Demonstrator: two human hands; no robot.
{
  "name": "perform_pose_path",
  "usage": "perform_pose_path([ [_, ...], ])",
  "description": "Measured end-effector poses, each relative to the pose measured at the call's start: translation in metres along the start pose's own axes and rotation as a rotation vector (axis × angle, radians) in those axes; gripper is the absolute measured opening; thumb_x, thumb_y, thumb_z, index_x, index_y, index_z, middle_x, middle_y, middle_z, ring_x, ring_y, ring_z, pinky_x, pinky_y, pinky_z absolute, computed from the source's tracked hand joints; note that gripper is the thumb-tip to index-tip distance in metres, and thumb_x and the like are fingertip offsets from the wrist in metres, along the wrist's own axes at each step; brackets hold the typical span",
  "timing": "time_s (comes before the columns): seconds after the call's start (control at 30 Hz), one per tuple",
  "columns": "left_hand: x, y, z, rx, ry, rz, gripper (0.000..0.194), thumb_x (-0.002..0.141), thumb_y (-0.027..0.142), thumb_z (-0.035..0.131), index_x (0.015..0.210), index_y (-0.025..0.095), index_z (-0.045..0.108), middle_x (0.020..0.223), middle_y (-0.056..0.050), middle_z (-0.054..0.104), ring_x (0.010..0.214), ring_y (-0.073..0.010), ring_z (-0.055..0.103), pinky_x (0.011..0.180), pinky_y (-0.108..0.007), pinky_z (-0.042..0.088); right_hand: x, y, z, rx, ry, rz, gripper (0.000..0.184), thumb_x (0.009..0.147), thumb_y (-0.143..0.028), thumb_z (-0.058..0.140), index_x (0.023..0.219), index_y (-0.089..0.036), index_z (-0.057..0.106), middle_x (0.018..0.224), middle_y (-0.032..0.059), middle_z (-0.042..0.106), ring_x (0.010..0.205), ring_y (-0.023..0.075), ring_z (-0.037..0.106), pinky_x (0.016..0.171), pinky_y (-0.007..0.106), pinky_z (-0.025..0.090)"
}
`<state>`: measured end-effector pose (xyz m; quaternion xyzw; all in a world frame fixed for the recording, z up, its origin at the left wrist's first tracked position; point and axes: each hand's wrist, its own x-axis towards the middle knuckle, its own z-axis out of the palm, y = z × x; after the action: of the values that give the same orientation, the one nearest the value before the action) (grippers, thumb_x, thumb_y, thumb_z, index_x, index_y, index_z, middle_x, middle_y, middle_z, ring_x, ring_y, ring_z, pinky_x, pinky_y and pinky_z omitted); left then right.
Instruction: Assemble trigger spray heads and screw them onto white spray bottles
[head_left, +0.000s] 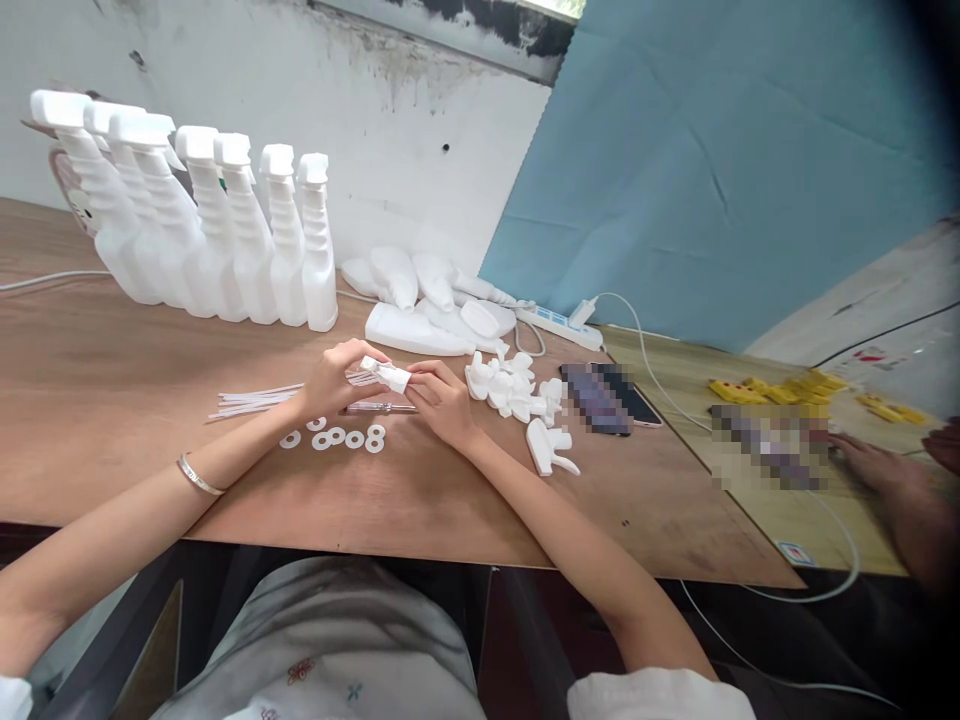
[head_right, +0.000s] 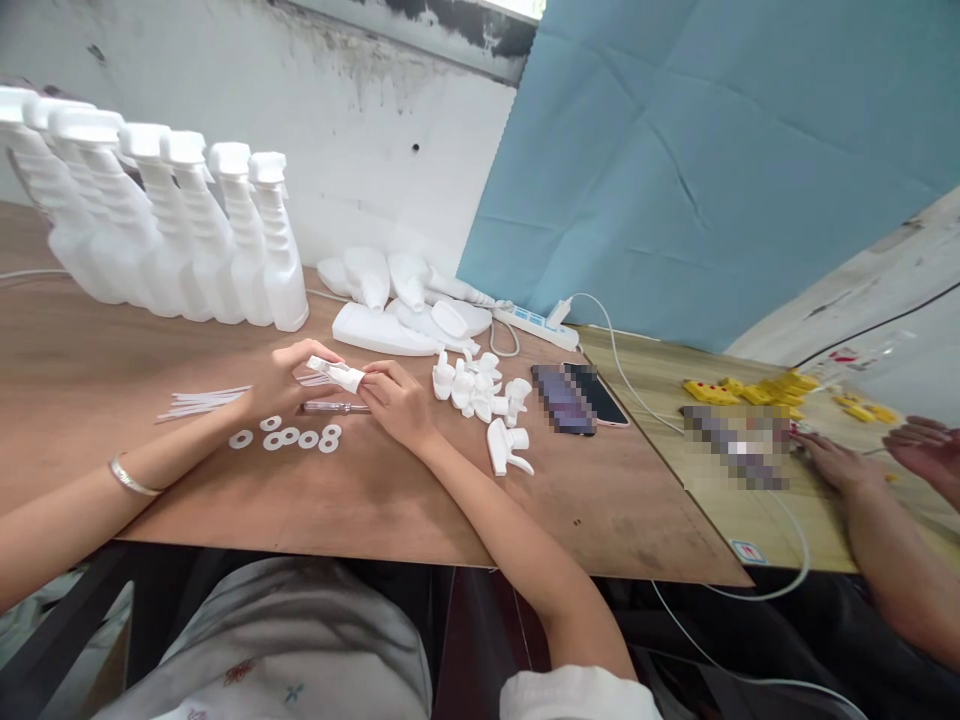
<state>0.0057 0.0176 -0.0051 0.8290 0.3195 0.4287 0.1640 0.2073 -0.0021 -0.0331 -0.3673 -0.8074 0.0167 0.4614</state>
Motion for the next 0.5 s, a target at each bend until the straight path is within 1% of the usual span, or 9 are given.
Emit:
perform_pose_path([
  [0.1,0.0001,0.0019,0.0018,-0.258,-0.031,-0.099,0.036,0.067,0.038,0.068,0.092,0.014,0.058,0.088,-0.006,0.064,0.080,-0.0178,0.059,0.075,-0.031,0.047,-0.0013,-0.0023,-0.0013,0.025,0.023,0.008,0.011,0.084,-0.025,0.051,0.086,-0.022,0.061,0.100,0.0051,0.060,0.094,0.0149,0.058,0.083,0.031,0.048],
  [0.2,-0.0001,0.0007,0.0063,-0.423,-0.051,-0.183,0.036,0.067,0.034,0.069,0.093,0.012,0.057,0.093,-0.007,0.063,0.086,-0.0187,0.059,0.080,-0.032,0.048,-0.0017,-0.0053,-0.0024,0.012,0.051,-0.003,0.011,0.085,-0.024,0.051,0.086,-0.022,0.062,0.101,0.0059,0.059,0.093,0.0152,0.058,0.083,0.032,0.049],
  [0.27,-0.0001,-0.0006,0.0087,-0.482,-0.066,-0.239,0.035,0.066,0.032,0.070,0.091,0.012,0.056,0.091,-0.007,0.063,0.085,-0.0192,0.060,0.078,-0.033,0.049,-0.0014,-0.0071,-0.0029,-0.002,0.068,-0.022,0.011,0.084,-0.023,0.051,0.086,-0.023,0.062,0.101,0.0063,0.060,0.092,0.0151,0.058,0.082,0.032,0.049],
  [0.37,0.0002,-0.0018,0.0096,-0.556,-0.091,-0.317,0.038,0.063,0.033,0.072,0.089,0.011,0.055,0.083,-0.005,0.063,0.078,-0.0186,0.061,0.069,-0.032,0.052,-0.0010,-0.0088,-0.0032,-0.015,0.073,-0.048,0.011,0.084,-0.023,0.051,0.084,-0.022,0.062,0.096,0.0067,0.061,0.089,0.0152,0.059,0.079,0.032,0.049],
  [0.5,0.0007,-0.0019,0.0080,-0.581,-0.143,-0.355,0.038,0.061,0.033,0.073,0.086,0.012,0.054,0.081,-0.005,0.064,0.077,-0.0190,0.061,0.068,-0.032,0.052,-0.0022,-0.0076,-0.0028,-0.023,0.031,-0.065,0.012,0.085,-0.023,0.051,0.080,-0.022,0.062,0.094,0.0059,0.062,0.090,0.0154,0.058,0.079,0.033,0.048],
])
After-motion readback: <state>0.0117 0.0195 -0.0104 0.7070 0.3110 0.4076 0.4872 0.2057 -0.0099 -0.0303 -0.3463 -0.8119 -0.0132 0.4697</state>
